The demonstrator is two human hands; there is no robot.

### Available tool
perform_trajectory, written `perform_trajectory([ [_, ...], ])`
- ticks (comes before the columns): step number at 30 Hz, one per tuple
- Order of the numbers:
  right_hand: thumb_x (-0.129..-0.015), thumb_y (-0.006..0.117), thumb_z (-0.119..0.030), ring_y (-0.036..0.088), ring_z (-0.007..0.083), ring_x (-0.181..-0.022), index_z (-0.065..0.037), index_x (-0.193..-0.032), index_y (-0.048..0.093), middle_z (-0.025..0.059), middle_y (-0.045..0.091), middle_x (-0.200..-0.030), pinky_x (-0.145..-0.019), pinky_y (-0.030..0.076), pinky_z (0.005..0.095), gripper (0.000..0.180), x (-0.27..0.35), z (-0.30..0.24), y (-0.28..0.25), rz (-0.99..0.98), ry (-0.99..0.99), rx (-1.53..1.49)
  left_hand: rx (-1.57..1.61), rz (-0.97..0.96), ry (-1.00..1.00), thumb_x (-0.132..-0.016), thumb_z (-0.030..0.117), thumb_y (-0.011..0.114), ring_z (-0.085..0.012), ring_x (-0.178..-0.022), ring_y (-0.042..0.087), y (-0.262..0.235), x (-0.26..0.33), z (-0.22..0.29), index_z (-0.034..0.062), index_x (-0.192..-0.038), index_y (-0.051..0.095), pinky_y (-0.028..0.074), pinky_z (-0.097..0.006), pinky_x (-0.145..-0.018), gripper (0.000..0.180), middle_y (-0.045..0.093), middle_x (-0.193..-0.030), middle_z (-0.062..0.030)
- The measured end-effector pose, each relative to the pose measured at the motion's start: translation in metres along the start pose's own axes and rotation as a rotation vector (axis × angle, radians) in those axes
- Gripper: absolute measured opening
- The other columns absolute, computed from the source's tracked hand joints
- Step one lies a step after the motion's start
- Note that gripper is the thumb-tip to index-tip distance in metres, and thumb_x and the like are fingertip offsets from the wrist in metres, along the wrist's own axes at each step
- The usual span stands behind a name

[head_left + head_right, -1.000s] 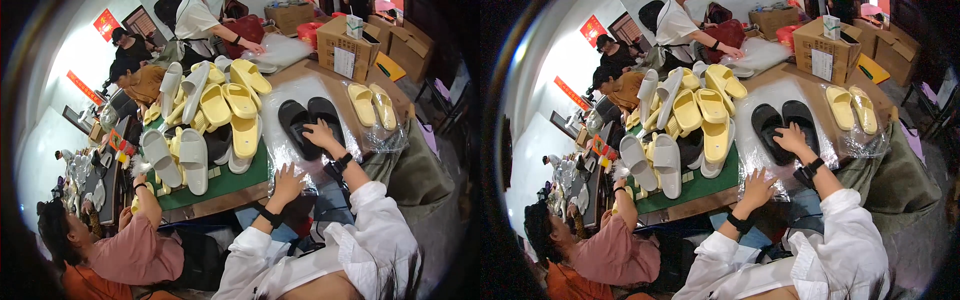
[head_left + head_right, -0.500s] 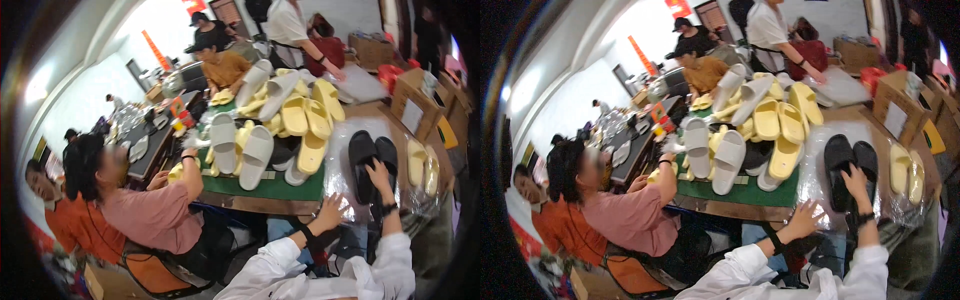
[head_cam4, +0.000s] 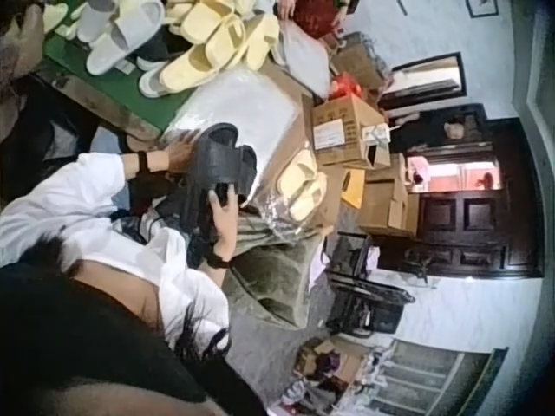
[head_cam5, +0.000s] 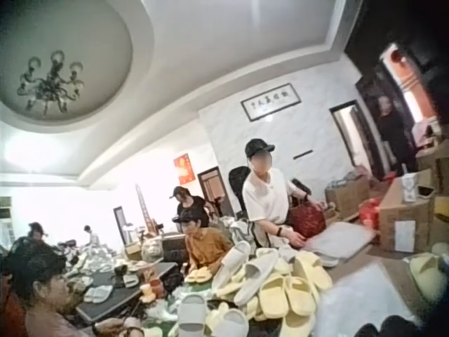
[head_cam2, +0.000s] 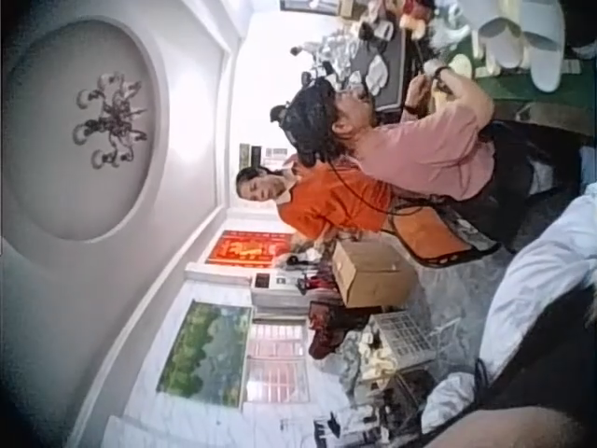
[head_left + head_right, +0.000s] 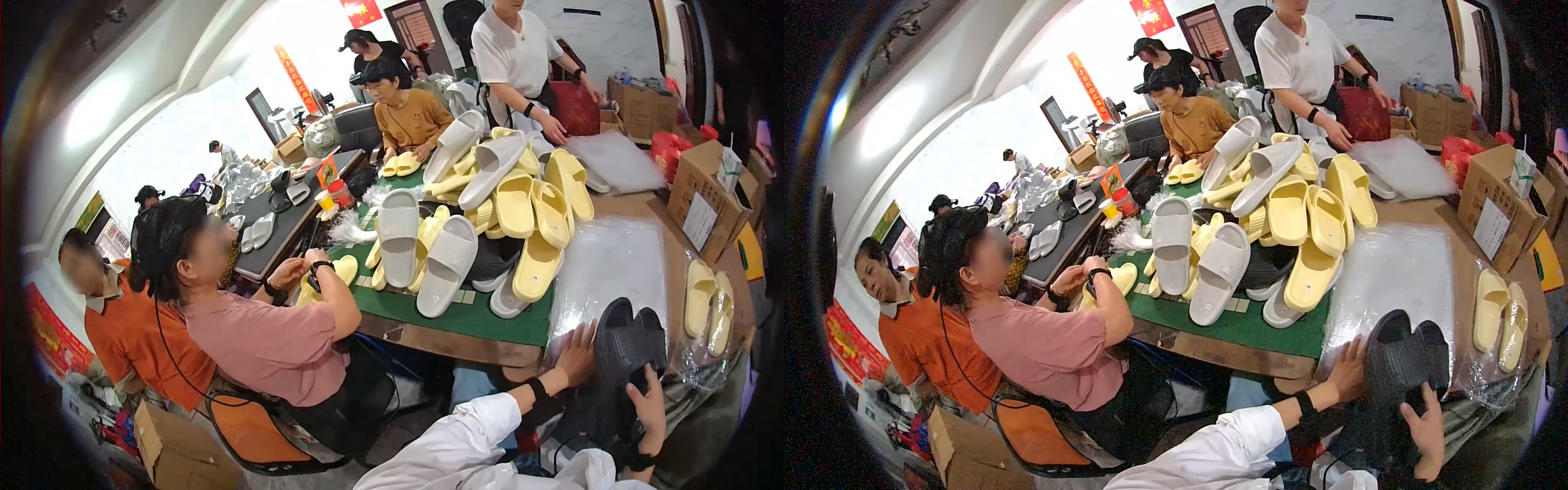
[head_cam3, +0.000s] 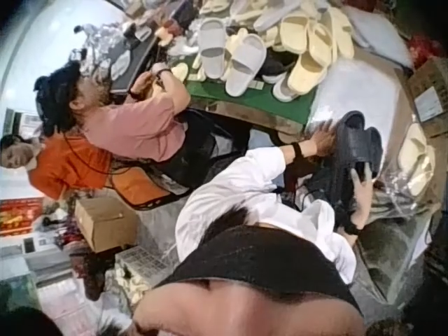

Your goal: The recorder is preparing yellow sandals for packing by placing them into plastic bags and then into a larger sack.

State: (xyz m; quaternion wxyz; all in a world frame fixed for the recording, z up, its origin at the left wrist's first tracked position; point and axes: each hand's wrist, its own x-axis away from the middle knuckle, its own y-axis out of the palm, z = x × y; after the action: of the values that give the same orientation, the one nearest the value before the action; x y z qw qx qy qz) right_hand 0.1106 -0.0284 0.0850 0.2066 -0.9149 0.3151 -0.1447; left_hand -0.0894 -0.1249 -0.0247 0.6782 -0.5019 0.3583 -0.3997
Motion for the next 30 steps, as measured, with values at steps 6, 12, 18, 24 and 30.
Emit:
perform_trajectory([
  [6, -0.07, 0.073, -0.024, 0.032, 0.0365, -0.128, 0.005, -0.126, 0.043, 0.0281, 0.038, -0.132, -0.105, 0.025, 0.0369, 0.07, 0.004, -0.004, 0.0, -0.057, -0.015, 0.176, -0.026, -0.155, 0.112, -0.076, 0.049, 0.052, -0.0443, -0.133, 0.005, -0.029, 0.018, -0.01, 0.0118, -0.139, 0.028, 0.009, -0.061, -0.104, 0.078, 0.011, -0.145, -0.023],
  [12, -0.068, 0.075, -0.028, 0.031, 0.0372, -0.129, 0.007, -0.124, 0.045, 0.0274, 0.041, -0.13, -0.104, 0.026, 0.039, 0.073, 0.007, -0.015, 0.009, -0.172, -0.027, 0.079, -0.025, -0.184, 0.211, -0.076, 0.05, 0.052, -0.0445, -0.13, 0.017, -0.004, 0.032, -0.042, 0.0098, -0.137, 0.031, 0.015, -0.06, -0.103, 0.076, 0.024, -0.142, -0.0219],
  [18, -0.065, 0.077, -0.026, 0.038, 0.0348, -0.122, 0.01, -0.121, 0.046, 0.0278, 0.044, -0.126, -0.101, 0.03, 0.0378, 0.073, 0.008, -0.006, 0.01, -0.215, -0.06, 0.004, 0.017, 0.19, 0.405, -0.077, 0.039, 0.055, -0.0392, -0.127, 0.028, 0.024, 0.035, -0.064, 0.009, -0.132, 0.039, 0.021, -0.057, -0.102, 0.065, 0.033, -0.137, -0.0209],
  [24, -0.064, 0.077, -0.025, 0.048, 0.0267, -0.103, 0.012, -0.113, 0.048, 0.0215, 0.05, -0.111, -0.092, 0.036, 0.0346, 0.068, 0.014, 0.005, 0.006, -0.12, -0.092, -0.189, 0.164, -0.013, 0.334, -0.076, 0.032, 0.059, -0.0387, -0.13, 0.024, -0.03, 0.044, -0.044, 0.0066, -0.13, 0.041, 0.021, -0.055, -0.103, 0.063, 0.031, -0.138, -0.0204],
  [30, -0.063, 0.077, -0.028, 0.047, 0.0208, -0.092, 0.012, -0.105, 0.049, 0.0153, 0.051, -0.094, -0.084, 0.037, 0.0309, 0.064, 0.015, 0.002, 0.006, -0.107, -0.17, -0.106, 0.061, -0.063, 0.297, -0.077, 0.025, 0.057, -0.0382, -0.131, 0.023, -0.01, 0.057, -0.05, 0.0023, -0.13, 0.039, 0.024, -0.052, -0.103, 0.061, 0.028, -0.139, -0.0215],
])
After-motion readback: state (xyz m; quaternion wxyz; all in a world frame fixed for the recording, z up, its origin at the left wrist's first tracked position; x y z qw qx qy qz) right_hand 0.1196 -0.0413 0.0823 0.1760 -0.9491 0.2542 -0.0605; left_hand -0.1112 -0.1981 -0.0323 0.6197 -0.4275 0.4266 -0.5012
